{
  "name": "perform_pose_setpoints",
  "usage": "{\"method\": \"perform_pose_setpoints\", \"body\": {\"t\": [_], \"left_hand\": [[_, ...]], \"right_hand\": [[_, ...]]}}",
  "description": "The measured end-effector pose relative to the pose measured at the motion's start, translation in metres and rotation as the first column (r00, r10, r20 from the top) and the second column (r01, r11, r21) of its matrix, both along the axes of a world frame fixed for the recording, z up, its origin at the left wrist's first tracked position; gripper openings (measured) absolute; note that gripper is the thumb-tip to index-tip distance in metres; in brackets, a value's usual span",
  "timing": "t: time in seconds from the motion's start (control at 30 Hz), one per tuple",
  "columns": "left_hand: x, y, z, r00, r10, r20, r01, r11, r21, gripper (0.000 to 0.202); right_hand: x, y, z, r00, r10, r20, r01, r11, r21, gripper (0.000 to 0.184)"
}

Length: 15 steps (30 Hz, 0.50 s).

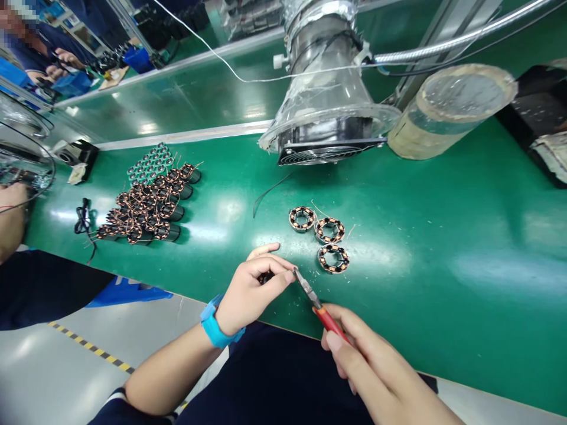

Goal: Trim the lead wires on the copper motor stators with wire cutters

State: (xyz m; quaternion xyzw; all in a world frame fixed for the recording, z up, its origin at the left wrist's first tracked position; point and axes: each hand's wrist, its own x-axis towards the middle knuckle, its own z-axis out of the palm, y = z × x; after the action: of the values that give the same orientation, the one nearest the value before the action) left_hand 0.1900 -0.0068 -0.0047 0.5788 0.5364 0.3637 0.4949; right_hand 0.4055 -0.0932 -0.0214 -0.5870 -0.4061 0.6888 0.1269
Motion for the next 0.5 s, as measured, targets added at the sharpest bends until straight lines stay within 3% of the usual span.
{"method": "perform_pose_setpoints", "body": {"t": [0.27, 0.4, 0.5], "left_hand": [[0.0, 0.0, 0.0, 0.998, -0.023, -0.055, 0.024, 1.0, 0.017, 0.024], [-0.001, -0.009, -0.007, 0.966, 0.068, -0.248, -0.013, 0.976, 0.216, 0.019], [-0.021, -0.012, -0.015, 0.89, 0.15, -0.431, 0.025, 0.927, 0.374, 0.017]], "right_hand": [[-0.006, 0.002, 0.004, 0.99, -0.136, 0.047, 0.132, 0.988, 0.077, 0.063], [-0.001, 0.008, 0.002, 0.981, -0.191, -0.037, 0.194, 0.97, 0.144, 0.05], [0.013, 0.012, -0.007, 0.928, -0.37, -0.028, 0.365, 0.895, 0.257, 0.043]]}}
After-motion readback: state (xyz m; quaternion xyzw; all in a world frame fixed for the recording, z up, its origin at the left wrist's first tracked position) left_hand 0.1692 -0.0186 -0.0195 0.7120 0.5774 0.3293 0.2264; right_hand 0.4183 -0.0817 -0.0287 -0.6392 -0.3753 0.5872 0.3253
